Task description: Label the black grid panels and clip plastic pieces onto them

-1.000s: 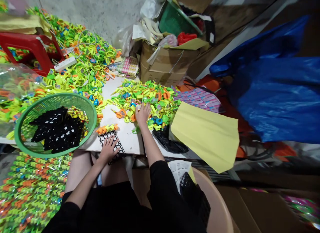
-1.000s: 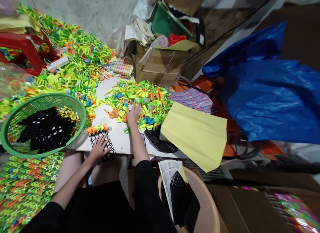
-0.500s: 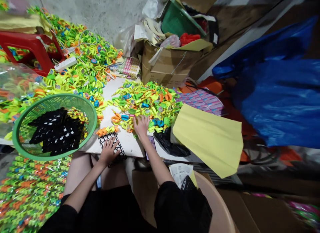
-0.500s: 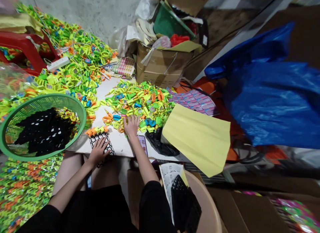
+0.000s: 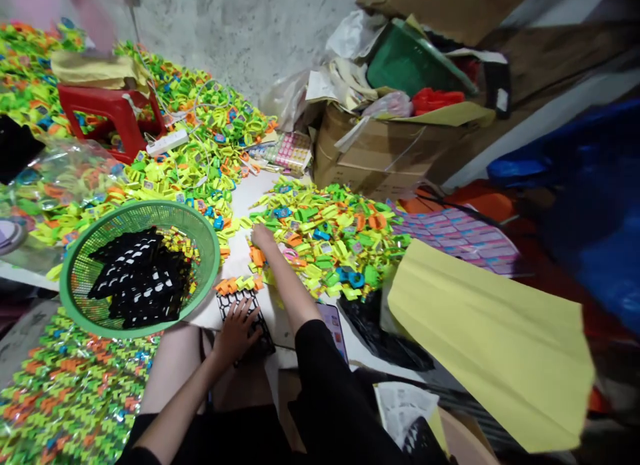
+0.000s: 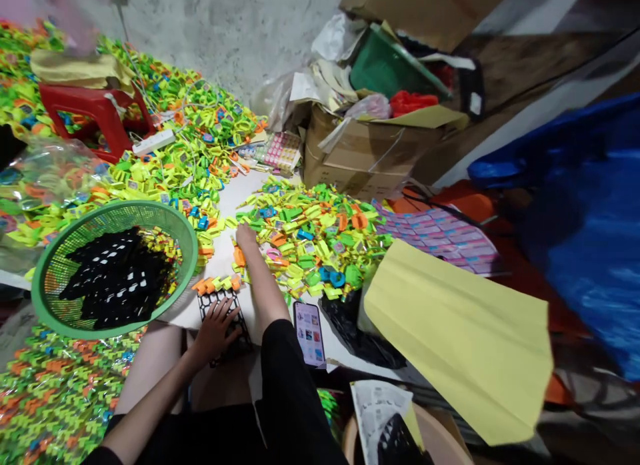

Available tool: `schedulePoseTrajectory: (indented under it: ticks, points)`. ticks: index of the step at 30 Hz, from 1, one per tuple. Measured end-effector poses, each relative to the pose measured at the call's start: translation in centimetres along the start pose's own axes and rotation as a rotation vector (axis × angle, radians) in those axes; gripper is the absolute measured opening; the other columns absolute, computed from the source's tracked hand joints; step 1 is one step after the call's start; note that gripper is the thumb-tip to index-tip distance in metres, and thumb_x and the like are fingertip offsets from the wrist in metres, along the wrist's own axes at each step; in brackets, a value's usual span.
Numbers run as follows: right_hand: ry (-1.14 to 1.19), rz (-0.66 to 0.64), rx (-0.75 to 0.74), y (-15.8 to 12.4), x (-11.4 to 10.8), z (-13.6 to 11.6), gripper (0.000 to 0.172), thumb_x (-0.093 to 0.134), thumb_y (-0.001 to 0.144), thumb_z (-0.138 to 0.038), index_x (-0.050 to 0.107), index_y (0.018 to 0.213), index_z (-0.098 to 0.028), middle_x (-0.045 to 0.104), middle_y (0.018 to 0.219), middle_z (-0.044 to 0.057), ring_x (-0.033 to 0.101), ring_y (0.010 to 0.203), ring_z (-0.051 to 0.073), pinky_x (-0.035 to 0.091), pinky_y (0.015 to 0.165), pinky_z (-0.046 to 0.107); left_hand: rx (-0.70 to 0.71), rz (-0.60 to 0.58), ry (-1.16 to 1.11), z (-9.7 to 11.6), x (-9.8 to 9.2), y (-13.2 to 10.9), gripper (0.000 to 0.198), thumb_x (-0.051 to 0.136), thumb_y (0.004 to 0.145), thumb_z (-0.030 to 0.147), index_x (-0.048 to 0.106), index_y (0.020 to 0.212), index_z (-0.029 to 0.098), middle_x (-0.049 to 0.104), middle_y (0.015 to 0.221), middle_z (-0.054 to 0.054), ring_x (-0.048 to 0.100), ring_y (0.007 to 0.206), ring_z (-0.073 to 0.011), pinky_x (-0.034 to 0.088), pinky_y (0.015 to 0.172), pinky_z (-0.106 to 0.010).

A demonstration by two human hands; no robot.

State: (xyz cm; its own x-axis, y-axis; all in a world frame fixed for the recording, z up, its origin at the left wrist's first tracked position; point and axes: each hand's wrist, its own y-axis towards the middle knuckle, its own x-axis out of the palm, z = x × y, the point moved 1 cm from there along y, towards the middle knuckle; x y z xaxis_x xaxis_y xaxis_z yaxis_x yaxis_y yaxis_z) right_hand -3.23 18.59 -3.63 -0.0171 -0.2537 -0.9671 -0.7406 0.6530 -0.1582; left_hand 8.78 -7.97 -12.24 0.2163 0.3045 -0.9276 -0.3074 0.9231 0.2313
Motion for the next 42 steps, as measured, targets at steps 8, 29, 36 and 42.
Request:
schedulePoseTrajectory:
  ticks: [8, 29, 36, 42]
  points:
    - [-0.041, -0.146, -0.013, -1.5, 1.1, 2.7, 0.025, 0.054, 0.082, -0.008, 0.066, 0.105, -0.009, 0.069, 0.104, 0.019, 0.066, 0.096, 0.025, 0.050, 0.082, 0.031, -0.006, -0.022, -0.012, 0.1, 0.0, -0.3, 0.053, 0.047, 0.093, 0.046, 0.042, 0.141, 0.024, 0.040, 0.150, -0.010, 0.032, 0.141, -0.0276, 0.028, 0.115, -0.050]
    - [1.045, 0.101, -0.176, -23.0, 7.8, -1.9, 0.037, 0.056, 0.084, -0.051, 0.070, 0.094, -0.019, 0.073, 0.093, 0.009, 0.067, 0.096, 0.023, 0.051, 0.091, 0.036, -0.469, 0.173, -0.203, -3.7, -3.5, -3.9, 0.046, 0.048, 0.093, 0.045, 0.048, 0.128, 0.016, 0.060, 0.123, -0.013, 0.055, 0.117, -0.0250, 0.044, 0.099, -0.039]
    - [0.908, 0.043, -0.242, -21.9, 9.5, -2.0, 0.030, 0.056, 0.088, -0.043, 0.070, 0.098, -0.019, 0.073, 0.099, 0.010, 0.067, 0.096, 0.022, 0.050, 0.091, 0.035, -0.503, 0.142, -0.188, -4.4, -2.4, -3.4, 0.050, 0.057, 0.087, 0.048, 0.050, 0.127, 0.017, 0.060, 0.125, -0.011, 0.055, 0.116, -0.0280, 0.044, 0.096, -0.039]
    - [0.679, 0.024, -0.312, -20.6, 9.6, -2.4, 0.018, 0.059, 0.088, -0.026, 0.071, 0.098, -0.016, 0.070, 0.107, 0.014, 0.064, 0.103, 0.024, 0.047, 0.095, 0.036, -0.507, 0.160, -0.242, -4.5, -2.3, -2.8, 0.046, 0.061, 0.083, 0.038, 0.053, 0.124, 0.019, 0.060, 0.125, -0.011, 0.054, 0.118, -0.0282, 0.043, 0.099, -0.041]
